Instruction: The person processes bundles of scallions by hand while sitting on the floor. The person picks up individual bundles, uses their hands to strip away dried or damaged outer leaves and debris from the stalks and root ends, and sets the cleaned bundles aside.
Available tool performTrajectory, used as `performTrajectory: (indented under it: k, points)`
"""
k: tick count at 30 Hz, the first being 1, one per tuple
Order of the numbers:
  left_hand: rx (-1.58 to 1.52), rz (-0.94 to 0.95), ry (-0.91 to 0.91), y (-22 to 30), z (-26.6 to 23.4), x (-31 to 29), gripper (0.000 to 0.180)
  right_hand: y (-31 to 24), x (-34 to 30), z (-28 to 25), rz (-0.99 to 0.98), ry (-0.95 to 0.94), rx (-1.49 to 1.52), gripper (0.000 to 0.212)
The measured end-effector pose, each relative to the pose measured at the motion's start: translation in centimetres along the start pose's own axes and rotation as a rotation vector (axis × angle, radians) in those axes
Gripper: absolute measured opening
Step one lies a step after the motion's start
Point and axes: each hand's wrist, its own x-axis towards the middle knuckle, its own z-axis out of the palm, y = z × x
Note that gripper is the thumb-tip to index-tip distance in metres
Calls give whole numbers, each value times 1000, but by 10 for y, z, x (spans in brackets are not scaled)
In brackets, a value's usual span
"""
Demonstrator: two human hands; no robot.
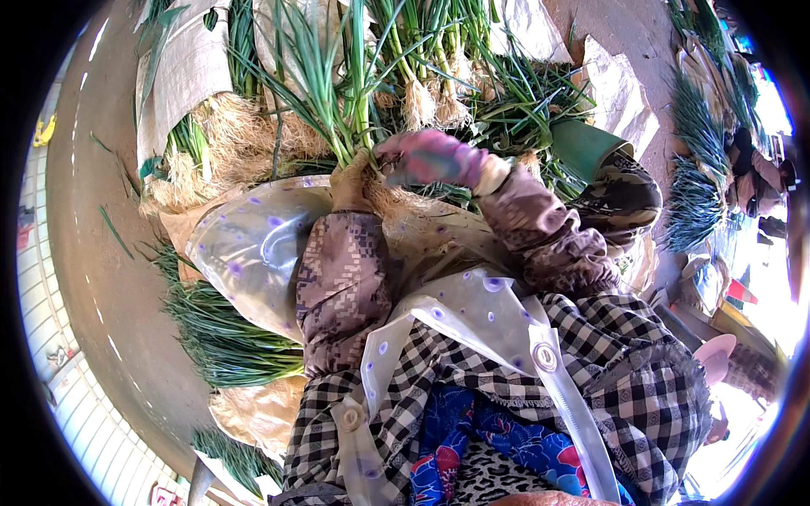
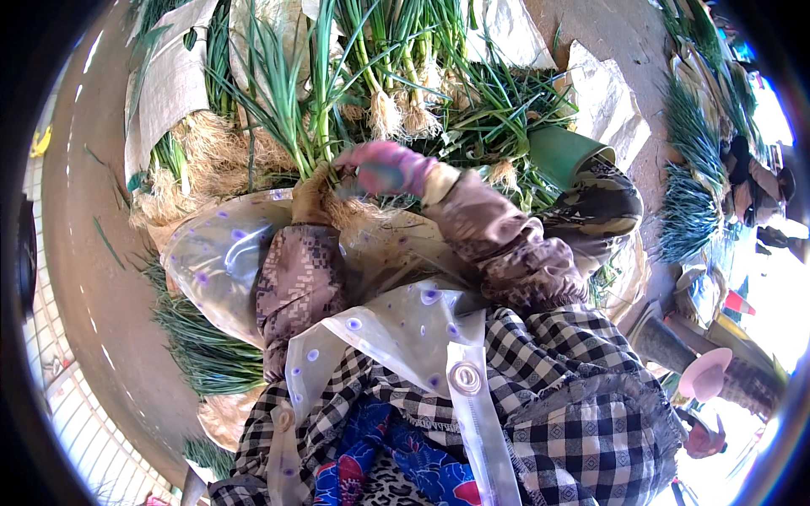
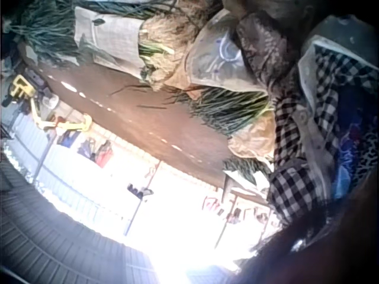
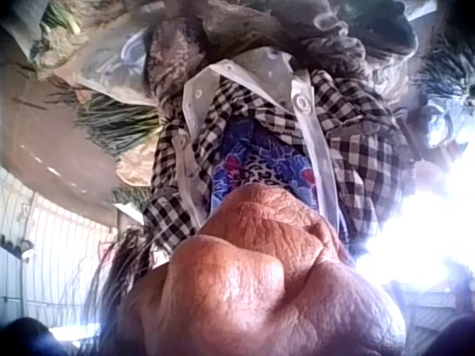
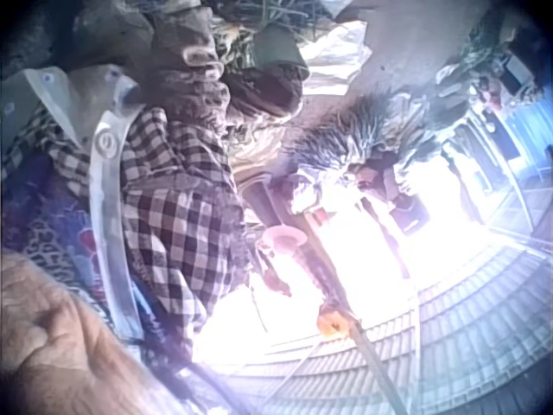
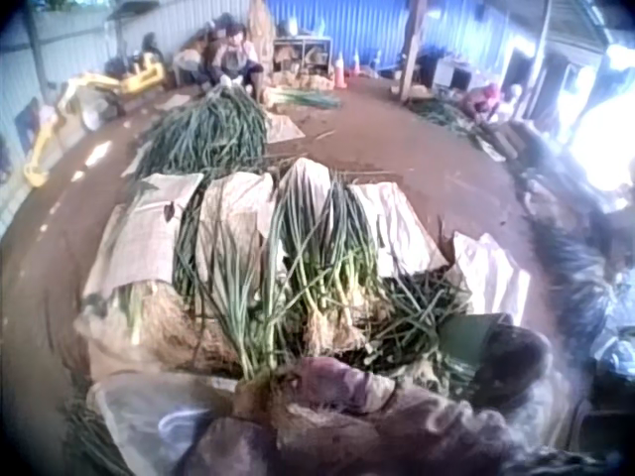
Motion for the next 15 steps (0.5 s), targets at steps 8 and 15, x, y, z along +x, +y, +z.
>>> performTrajectory:
  k: [8, 15]
  points:
    - [-122, -119, -252, -4, 25, -38, 22, 51, 35, -10, 176, 250, 1323, 71]
    - [-396, -134, -417, -6, 28, -55, 21, 40, 72, -37, -7, 551, 1412, 18]
